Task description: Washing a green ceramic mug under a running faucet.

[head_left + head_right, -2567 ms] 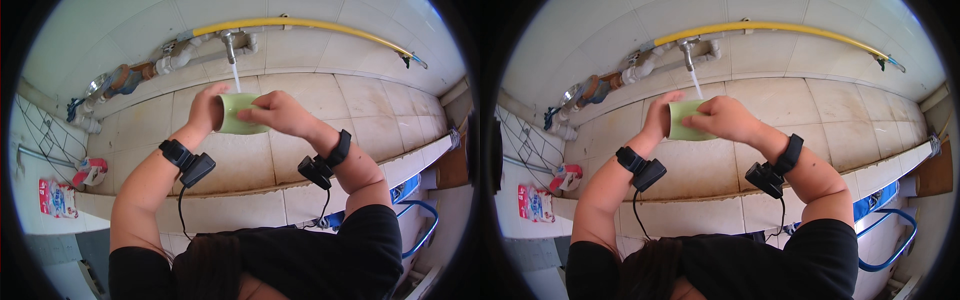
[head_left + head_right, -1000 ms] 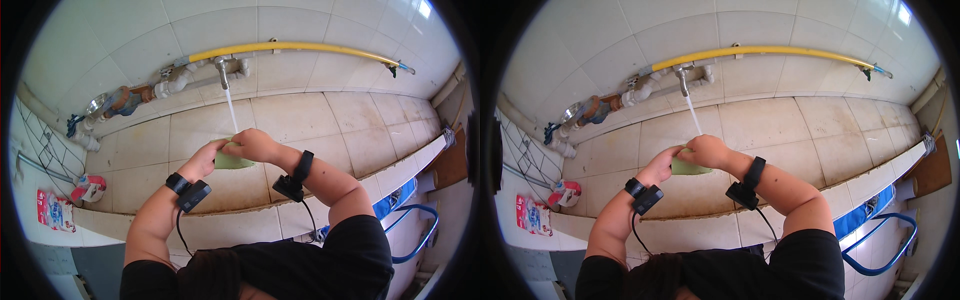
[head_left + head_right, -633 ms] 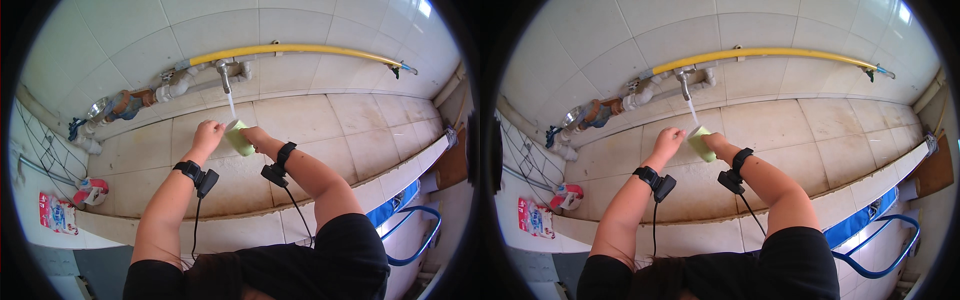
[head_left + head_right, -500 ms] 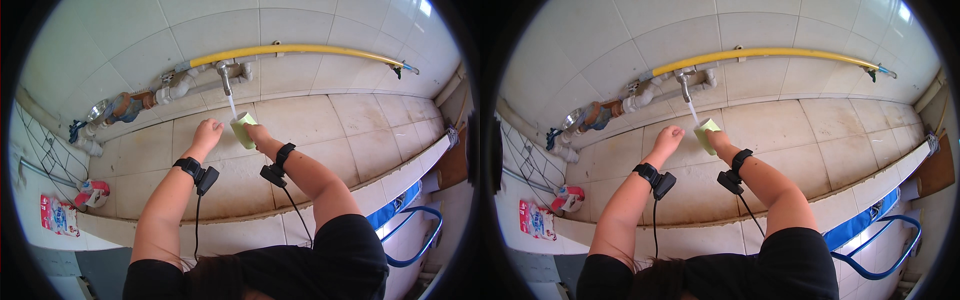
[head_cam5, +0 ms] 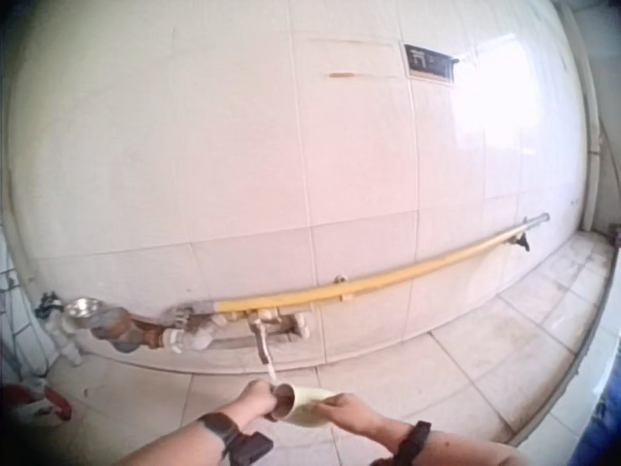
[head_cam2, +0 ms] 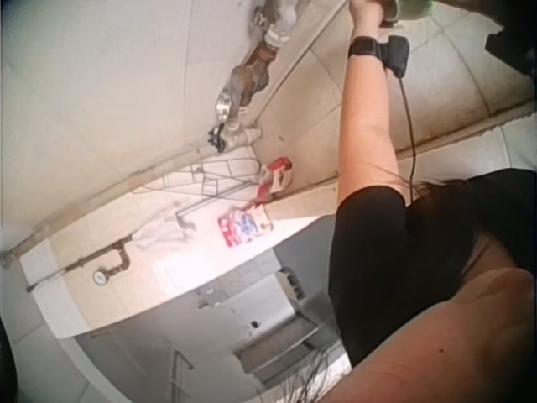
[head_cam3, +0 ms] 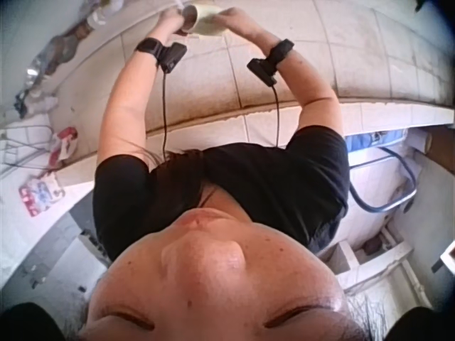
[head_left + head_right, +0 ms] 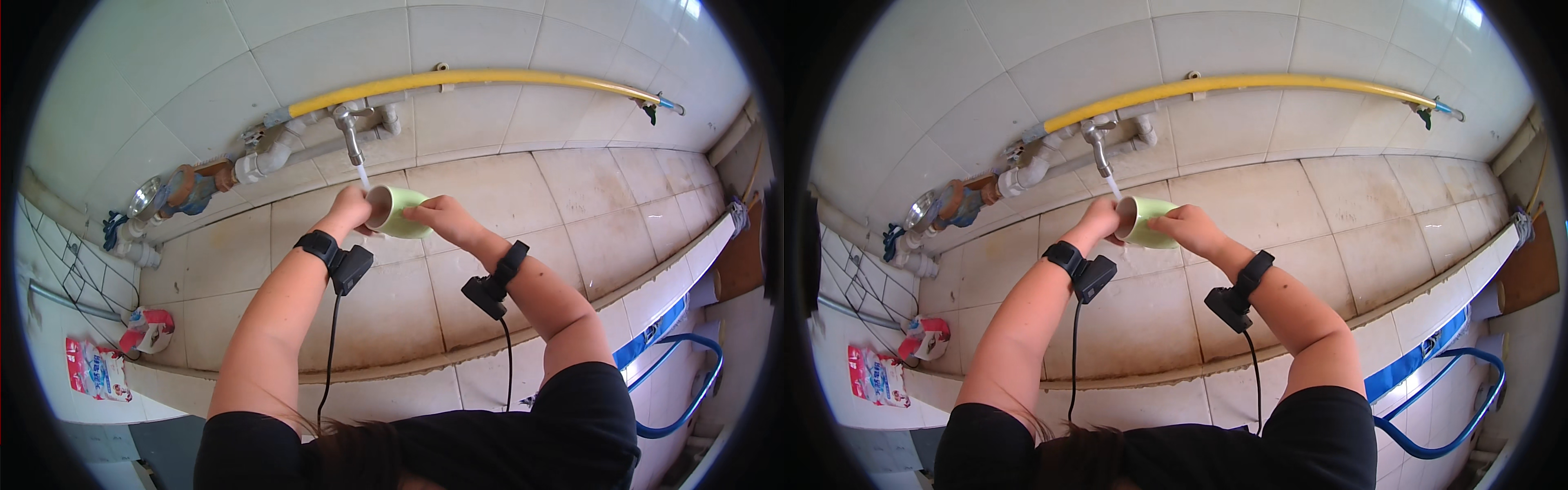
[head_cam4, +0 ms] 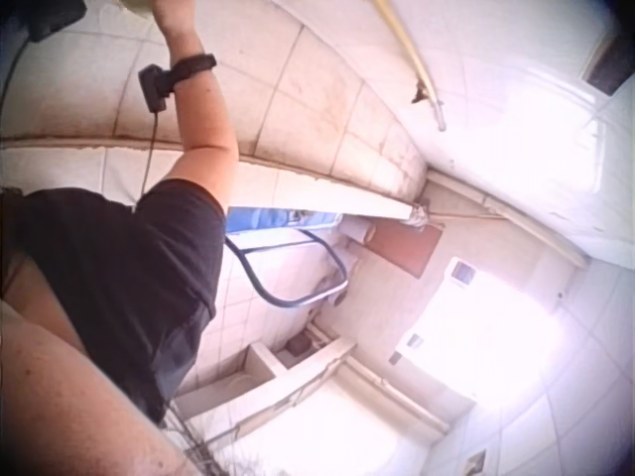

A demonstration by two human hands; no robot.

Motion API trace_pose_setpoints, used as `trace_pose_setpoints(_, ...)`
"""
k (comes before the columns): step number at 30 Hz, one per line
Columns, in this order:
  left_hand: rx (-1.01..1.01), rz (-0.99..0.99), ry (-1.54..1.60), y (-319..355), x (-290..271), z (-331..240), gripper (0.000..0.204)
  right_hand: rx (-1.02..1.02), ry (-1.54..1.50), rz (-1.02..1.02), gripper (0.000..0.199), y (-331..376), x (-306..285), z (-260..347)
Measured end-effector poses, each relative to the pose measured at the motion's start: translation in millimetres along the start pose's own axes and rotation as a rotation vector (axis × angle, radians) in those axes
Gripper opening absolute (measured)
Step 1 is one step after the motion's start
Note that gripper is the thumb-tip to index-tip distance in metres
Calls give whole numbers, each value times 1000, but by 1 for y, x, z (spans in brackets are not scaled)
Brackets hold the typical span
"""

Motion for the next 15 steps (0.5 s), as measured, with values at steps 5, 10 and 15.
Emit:
trace_pose_setpoints(5,548,-316,-824,-9,-15,-46,22,102,-110,16,45,3,1,13)
trace_pose_setpoints(10,437,-191,-613,-12,-35,-22,21,237,-245,15,42,-15,4,6)
trace_pose_setpoints(15,421,-417,-694,24,-82,-60,31,154,-204,-37,48,-37,10,1)
Point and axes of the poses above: each hand's wrist, its own y-axis away from the middle knuckle, its own x-axis out of the palm, z = x × y, the point moved 7 cm from there along -y, towards the middle knuckle, and after that the axes turned 12 degrees about x, right-handed, at the moved point
